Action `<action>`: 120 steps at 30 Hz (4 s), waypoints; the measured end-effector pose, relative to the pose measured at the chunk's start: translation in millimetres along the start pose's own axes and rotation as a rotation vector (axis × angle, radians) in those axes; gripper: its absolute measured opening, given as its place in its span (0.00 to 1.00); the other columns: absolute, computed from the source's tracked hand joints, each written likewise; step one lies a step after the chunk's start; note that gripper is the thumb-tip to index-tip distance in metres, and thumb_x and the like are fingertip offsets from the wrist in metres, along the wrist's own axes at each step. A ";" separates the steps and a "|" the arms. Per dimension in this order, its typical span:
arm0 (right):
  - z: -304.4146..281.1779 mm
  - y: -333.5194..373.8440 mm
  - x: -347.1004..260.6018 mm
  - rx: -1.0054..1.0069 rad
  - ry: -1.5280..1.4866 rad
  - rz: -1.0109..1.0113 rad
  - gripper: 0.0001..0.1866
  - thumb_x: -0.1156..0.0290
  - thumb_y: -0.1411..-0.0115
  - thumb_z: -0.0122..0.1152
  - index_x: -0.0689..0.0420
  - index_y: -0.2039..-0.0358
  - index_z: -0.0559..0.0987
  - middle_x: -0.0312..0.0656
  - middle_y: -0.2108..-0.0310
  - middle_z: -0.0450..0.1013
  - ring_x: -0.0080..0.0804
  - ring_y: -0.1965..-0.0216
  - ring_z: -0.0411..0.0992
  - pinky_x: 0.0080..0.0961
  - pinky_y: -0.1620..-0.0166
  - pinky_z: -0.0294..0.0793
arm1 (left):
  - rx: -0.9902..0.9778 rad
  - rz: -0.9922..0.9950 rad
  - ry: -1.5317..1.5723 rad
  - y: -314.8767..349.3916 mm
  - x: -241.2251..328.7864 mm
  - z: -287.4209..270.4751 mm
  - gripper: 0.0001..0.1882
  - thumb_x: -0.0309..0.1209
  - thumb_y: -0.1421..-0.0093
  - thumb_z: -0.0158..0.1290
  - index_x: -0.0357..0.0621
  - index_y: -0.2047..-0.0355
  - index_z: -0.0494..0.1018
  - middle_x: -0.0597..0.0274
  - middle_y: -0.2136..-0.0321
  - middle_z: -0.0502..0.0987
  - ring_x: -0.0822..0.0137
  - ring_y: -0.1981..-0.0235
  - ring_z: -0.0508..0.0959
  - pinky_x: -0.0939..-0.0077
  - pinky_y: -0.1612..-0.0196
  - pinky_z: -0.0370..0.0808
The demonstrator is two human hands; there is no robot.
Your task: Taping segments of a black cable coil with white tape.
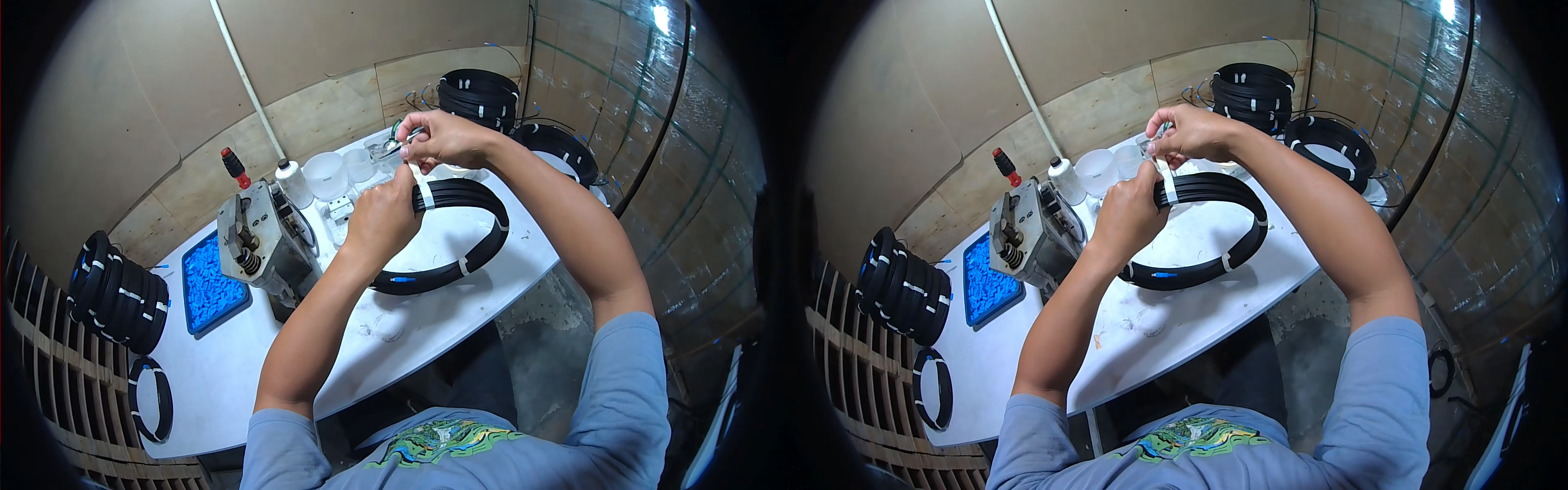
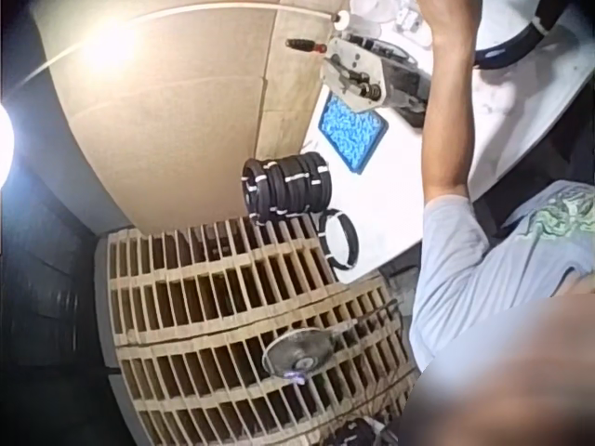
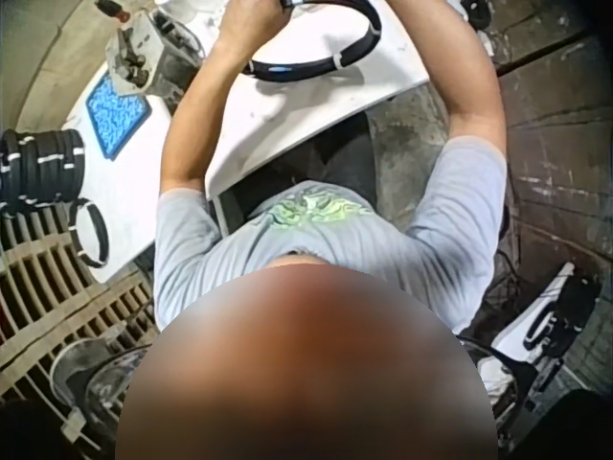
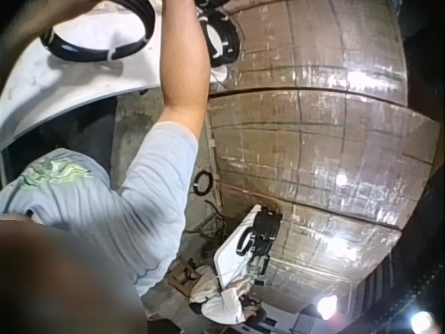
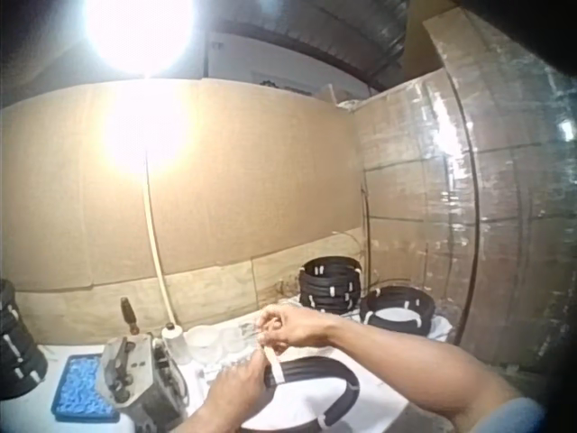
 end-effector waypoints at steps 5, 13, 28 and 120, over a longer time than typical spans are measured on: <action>-1.7 6.7 -19.0 0.078 0.072 -0.063 0.10 0.74 0.35 0.61 0.61 0.58 0.69 0.38 0.73 0.74 0.21 0.74 0.71 0.22 0.69 0.76 | 0.017 -0.011 0.000 -0.3 -2.9 -0.7 0.14 0.26 0.47 0.56 0.36 0.66 0.63 0.40 0.80 0.76 0.39 0.76 0.80 0.46 0.70 0.76; 1.0 14.9 -34.7 0.114 0.160 -0.160 0.10 0.72 0.35 0.61 0.60 0.59 0.69 0.37 0.73 0.74 0.21 0.72 0.72 0.22 0.67 0.75 | 0.029 -0.051 0.028 1.0 -10.6 -1.2 0.13 0.25 0.48 0.56 0.36 0.66 0.63 0.37 0.80 0.76 0.37 0.75 0.79 0.45 0.69 0.76; 89.4 164.9 -49.5 0.574 0.595 -0.693 0.29 0.75 0.46 0.67 0.58 0.43 0.68 0.51 0.60 0.77 0.47 0.59 0.78 0.37 0.57 0.77 | 0.009 -0.117 0.021 -6.9 -28.3 4.3 0.15 0.26 0.48 0.57 0.35 0.65 0.64 0.34 0.78 0.77 0.34 0.73 0.79 0.44 0.67 0.76; 56.7 132.8 36.4 0.547 -0.636 -0.113 0.16 0.63 0.34 0.61 0.65 0.69 0.80 0.46 0.73 0.79 0.26 0.72 0.80 0.22 0.64 0.82 | -0.010 0.059 -0.006 -6.6 3.4 2.0 0.34 0.60 0.51 0.62 0.40 0.66 0.65 0.47 0.76 0.79 0.45 0.74 0.81 0.54 0.73 0.76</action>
Point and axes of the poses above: each hand's wrist, its own y-axis away from the middle knuckle, its own z-axis out of the palm, x = y × z, the point moved 9 cm from there along -y, towards the middle knuckle
